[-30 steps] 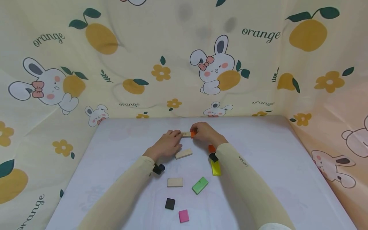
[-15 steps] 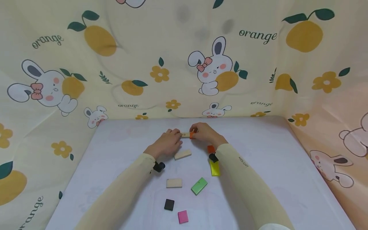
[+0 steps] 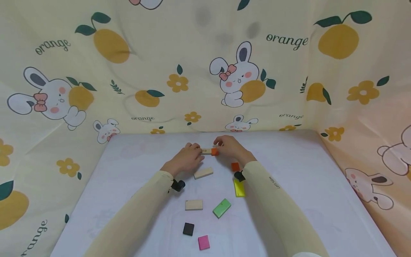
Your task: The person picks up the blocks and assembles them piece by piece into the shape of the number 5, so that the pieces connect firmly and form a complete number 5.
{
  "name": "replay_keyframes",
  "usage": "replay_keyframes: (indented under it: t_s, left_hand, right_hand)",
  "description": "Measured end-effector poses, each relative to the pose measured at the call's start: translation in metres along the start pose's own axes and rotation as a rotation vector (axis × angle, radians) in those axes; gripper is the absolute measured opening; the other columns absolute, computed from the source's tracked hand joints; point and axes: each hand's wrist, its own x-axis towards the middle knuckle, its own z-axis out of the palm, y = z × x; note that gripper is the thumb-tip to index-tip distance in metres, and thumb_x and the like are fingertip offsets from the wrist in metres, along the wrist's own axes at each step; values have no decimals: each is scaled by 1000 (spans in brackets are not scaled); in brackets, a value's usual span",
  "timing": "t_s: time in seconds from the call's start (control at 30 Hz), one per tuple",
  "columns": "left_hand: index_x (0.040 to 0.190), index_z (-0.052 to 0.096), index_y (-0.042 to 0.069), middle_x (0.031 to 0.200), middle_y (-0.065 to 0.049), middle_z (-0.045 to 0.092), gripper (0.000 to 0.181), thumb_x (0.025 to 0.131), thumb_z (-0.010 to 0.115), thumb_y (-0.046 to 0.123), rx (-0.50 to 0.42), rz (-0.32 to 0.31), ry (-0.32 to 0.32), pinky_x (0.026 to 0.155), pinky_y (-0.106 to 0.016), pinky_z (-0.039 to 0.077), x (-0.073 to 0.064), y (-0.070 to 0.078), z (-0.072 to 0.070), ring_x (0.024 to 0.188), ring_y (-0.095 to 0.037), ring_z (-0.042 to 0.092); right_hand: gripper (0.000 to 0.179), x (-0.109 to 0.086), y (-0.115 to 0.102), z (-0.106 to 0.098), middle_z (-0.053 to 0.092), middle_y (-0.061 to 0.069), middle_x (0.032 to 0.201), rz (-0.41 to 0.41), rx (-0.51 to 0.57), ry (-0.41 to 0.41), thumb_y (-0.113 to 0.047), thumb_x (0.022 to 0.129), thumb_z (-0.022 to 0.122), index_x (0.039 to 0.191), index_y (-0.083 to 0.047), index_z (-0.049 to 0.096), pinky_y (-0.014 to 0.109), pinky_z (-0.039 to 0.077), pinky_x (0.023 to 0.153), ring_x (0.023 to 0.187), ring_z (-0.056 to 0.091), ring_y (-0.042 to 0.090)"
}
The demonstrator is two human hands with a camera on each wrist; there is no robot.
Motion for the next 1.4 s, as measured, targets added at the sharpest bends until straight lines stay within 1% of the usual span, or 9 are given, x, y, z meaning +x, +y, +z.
replay_keyframes:
  t_s: [0.13, 0.23, 0.37, 0.47, 0.6, 0.73, 0.87, 1.0, 1.4]
  left_hand:
    - [160, 51, 7, 159, -14, 47, 54, 115, 54, 37, -188, -22, 39, 117, -47, 43, -9, -8, -5, 140, -32, 44]
    - [164, 45, 10, 165, -15, 40, 62, 112, 61, 38, -325, -54, 89, 120, -50, 41, -24, -20, -10, 148, -33, 38]
    - [165, 44, 12, 167, -14, 40, 72, 104, 73, 36, -407, -82, 150, 119, -56, 42, -50, -41, -21, 151, -35, 36]
    - [165, 44, 14, 169, -14, 37, 78, 98, 80, 32, -446, -106, 166, 114, -58, 46, -72, -58, -26, 147, -38, 41]
    - [165, 43, 16, 171, -15, 34, 85, 93, 87, 26, -488, -136, 155, 106, -59, 52, -103, -76, -18, 135, -41, 53]
    - [164, 45, 14, 170, -13, 36, 89, 88, 91, 20, -520, -119, 148, 105, -55, 52, -123, -86, 2, 126, -38, 58]
    - [162, 48, 15, 169, -9, 39, 90, 84, 93, 19, -548, -122, 152, 106, -53, 51, -132, -90, 21, 124, -33, 58]
    - [160, 52, 17, 167, -6, 40, 89, 81, 94, 16, -583, -139, 162, 107, -53, 50, -136, -87, 30, 125, -30, 56]
    - [160, 52, 18, 166, -4, 41, 87, 83, 94, 17, -571, -162, 156, 104, -48, 52, -139, -81, 33, 122, -27, 56]
  right_hand:
    - [30, 0, -2, -1, 70, 16, 120, -23, 5, 10, -10, 104, 65, 133, -4, 73, 50, 55, 97, 105, 64, 33]
    - [31, -1, -7, -3, 69, 15, 122, -22, 14, 3, -10, 105, 64, 135, -4, 73, 49, 55, 98, 106, 62, 33]
    - [34, -5, -19, -4, 67, 15, 128, -14, -13, 2, -10, 106, 65, 139, -6, 72, 49, 55, 101, 112, 60, 33]
    - [39, -6, -28, -2, 64, 16, 138, -31, -61, 8, -12, 106, 65, 144, -8, 70, 52, 51, 108, 123, 58, 35]
    - [43, -7, -38, 7, 59, 18, 147, -93, -152, -5, -13, 106, 61, 148, -10, 68, 55, 46, 114, 133, 52, 37]
    - [47, -6, -46, 17, 61, 19, 141, -163, -226, -12, -9, 103, 57, 149, -10, 68, 53, 47, 111, 128, 55, 38]
    - [47, -3, -53, 29, 62, 17, 138, -187, -277, -36, -8, 106, 54, 151, -12, 66, 50, 50, 107, 126, 56, 37]
    - [44, -2, -60, 39, 62, 15, 138, -158, -323, -63, -14, 110, 58, 153, -18, 65, 48, 53, 103, 124, 55, 34]
    - [43, -9, -70, 45, 63, 14, 131, -159, -417, -80, -16, 109, 59, 150, -23, 68, 47, 54, 94, 115, 54, 32]
